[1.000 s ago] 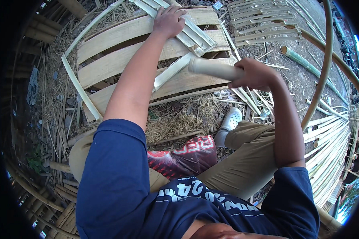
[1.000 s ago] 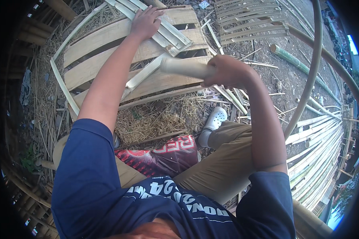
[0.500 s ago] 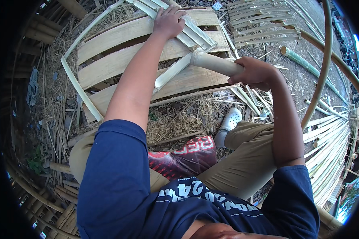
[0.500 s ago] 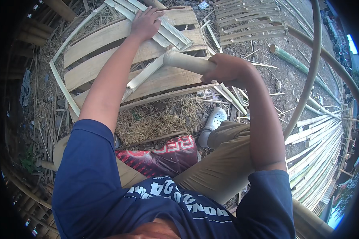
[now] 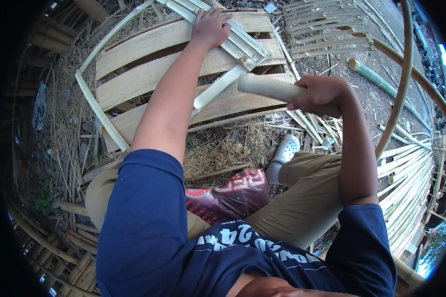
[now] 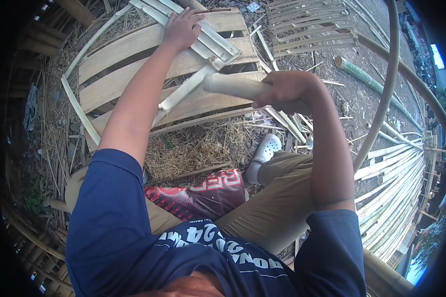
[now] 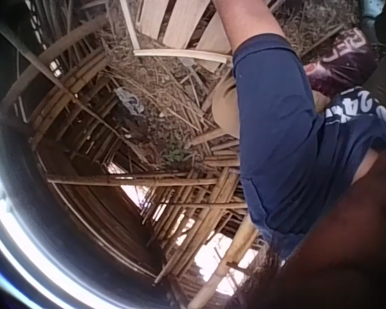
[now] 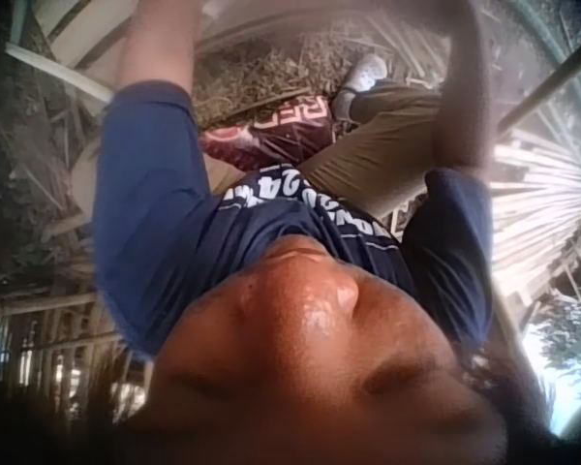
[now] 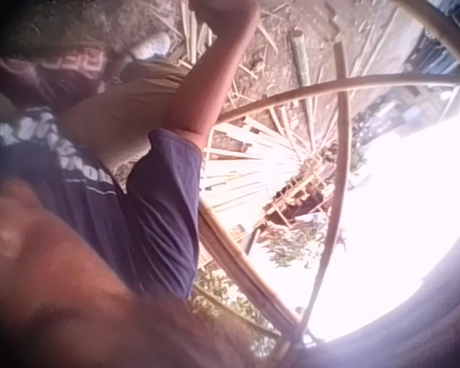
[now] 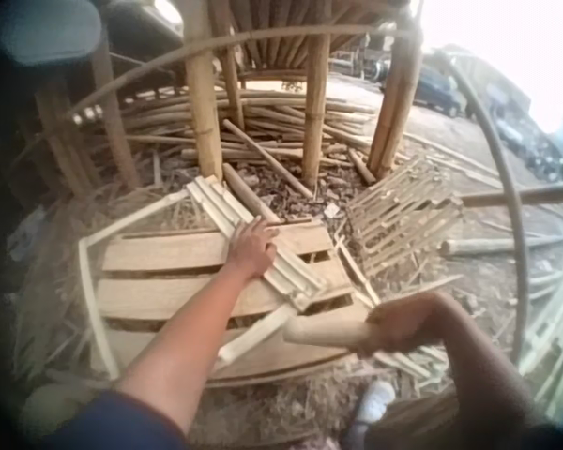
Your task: The person hammers a bamboo strip into place on a wooden frame using a cylindrical bamboo mallet.
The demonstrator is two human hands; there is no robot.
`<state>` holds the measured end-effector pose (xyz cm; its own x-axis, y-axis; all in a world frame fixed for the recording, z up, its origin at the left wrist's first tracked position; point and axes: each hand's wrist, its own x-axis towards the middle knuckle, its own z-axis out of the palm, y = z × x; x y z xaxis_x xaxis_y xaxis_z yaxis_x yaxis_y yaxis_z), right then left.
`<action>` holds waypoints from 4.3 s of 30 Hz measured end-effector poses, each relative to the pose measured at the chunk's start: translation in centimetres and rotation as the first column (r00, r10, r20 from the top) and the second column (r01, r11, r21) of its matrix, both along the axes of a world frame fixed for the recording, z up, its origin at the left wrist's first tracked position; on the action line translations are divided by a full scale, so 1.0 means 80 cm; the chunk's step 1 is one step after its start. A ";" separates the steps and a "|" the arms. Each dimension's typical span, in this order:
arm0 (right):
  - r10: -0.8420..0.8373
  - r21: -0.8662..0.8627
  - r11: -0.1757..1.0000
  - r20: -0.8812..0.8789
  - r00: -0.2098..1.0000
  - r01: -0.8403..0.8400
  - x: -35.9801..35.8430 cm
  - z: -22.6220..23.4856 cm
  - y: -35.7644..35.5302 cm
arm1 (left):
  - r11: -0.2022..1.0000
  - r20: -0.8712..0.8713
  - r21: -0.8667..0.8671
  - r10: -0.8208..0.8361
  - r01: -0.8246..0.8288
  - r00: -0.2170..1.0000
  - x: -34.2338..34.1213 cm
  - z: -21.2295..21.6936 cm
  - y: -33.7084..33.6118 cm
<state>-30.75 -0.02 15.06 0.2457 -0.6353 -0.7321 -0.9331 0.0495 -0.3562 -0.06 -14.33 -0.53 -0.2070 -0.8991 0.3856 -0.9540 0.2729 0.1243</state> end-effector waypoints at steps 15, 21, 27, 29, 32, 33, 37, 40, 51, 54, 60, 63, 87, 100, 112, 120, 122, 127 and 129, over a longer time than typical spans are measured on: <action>0.019 0.038 0.999 0.046 0.999 -0.020 0.016 0.019 0.007 | 0.998 -0.027 -0.063 -0.015 0.014 1.000 0.011 -0.007 -0.001; -0.031 -0.017 0.999 0.166 0.986 0.035 -0.006 0.010 0.000 | 0.998 -0.034 -0.064 -0.012 0.010 0.999 0.006 -0.006 -0.002; -0.247 -0.235 0.925 0.228 0.942 0.299 -0.008 0.000 0.008 | 0.996 0.000 -0.081 -0.038 0.038 0.999 0.017 -0.005 -0.002; -0.361 -0.291 0.862 0.222 0.906 0.415 -0.022 -0.013 0.007 | 0.997 0.003 -0.048 -0.066 0.066 0.998 0.009 -0.003 0.000; -0.324 -0.327 0.865 0.214 0.921 0.381 -0.035 -0.025 0.012 | 0.997 0.084 0.005 -0.083 0.083 0.993 0.012 -0.001 0.007; -0.327 -0.373 0.845 0.208 0.922 0.384 -0.033 -0.026 0.016 | 0.994 0.061 0.001 -0.106 0.107 0.992 0.014 0.001 0.009; -0.244 -0.364 0.887 0.152 0.958 0.284 -0.028 -0.018 0.030 | 0.995 0.052 0.017 -0.101 0.100 0.994 0.015 0.010 0.022; -0.151 -0.401 0.894 0.148 0.977 0.199 -0.031 -0.020 0.034 | 0.997 0.097 -0.047 0.069 -0.065 0.993 0.001 0.021 0.041; -0.066 -0.573 0.801 0.207 0.976 0.176 -0.024 -0.035 0.065 | 0.976 -0.029 0.044 0.216 -0.215 0.976 -0.043 0.002 0.107; -0.008 -0.629 0.769 0.168 0.986 0.113 -0.019 -0.054 0.079 | 0.981 -0.002 0.058 0.183 -0.183 0.983 -0.045 0.001 0.102; 0.133 -0.778 0.629 0.120 0.984 0.010 -0.006 -0.093 0.093 | 0.989 -0.013 0.052 0.142 -0.141 0.990 -0.026 -0.007 0.094; 0.131 -0.793 0.609 0.083 0.988 -0.014 -0.008 -0.104 0.092 | 0.995 -0.008 0.044 0.092 -0.092 0.996 -0.016 -0.006 0.092; 0.095 -0.905 0.425 0.079 0.992 0.031 0.012 -0.090 0.088 | 0.999 -0.065 -0.004 -0.047 0.047 0.997 0.003 -0.001 0.101; 0.115 -0.818 0.567 -0.040 0.993 -0.099 -0.002 -0.104 0.093 | 0.999 -0.055 -0.026 -0.046 0.044 0.997 0.000 -0.005 0.102; 0.093 -0.899 0.437 -0.002 0.996 -0.043 -0.002 -0.094 0.099 | 0.999 -0.059 -0.022 -0.044 0.043 0.997 0.001 -0.004 0.099; 0.114 -0.883 0.468 0.010 0.993 -0.045 -0.011 -0.109 0.098 | 0.999 -0.071 -0.009 -0.044 0.043 0.997 -0.004 -0.001 0.100; 0.084 -0.888 0.460 0.054 0.995 0.009 -0.006 -0.107 0.098 | 0.999 -0.067 -0.014 -0.041 0.040 0.997 0.000 -0.001 0.100; 0.073 -0.920 0.391 0.048 0.996 0.016 -0.005 -0.104 0.096 | 0.995 -0.071 -0.065 -0.079 0.074 0.994 0.000 0.002 0.089; -0.022 -0.843 0.537 -0.029 0.999 -0.013 -0.002 -0.110 0.093 | 0.996 -0.068 -0.056 -0.078 0.074 0.995 0.005 -0.003 0.096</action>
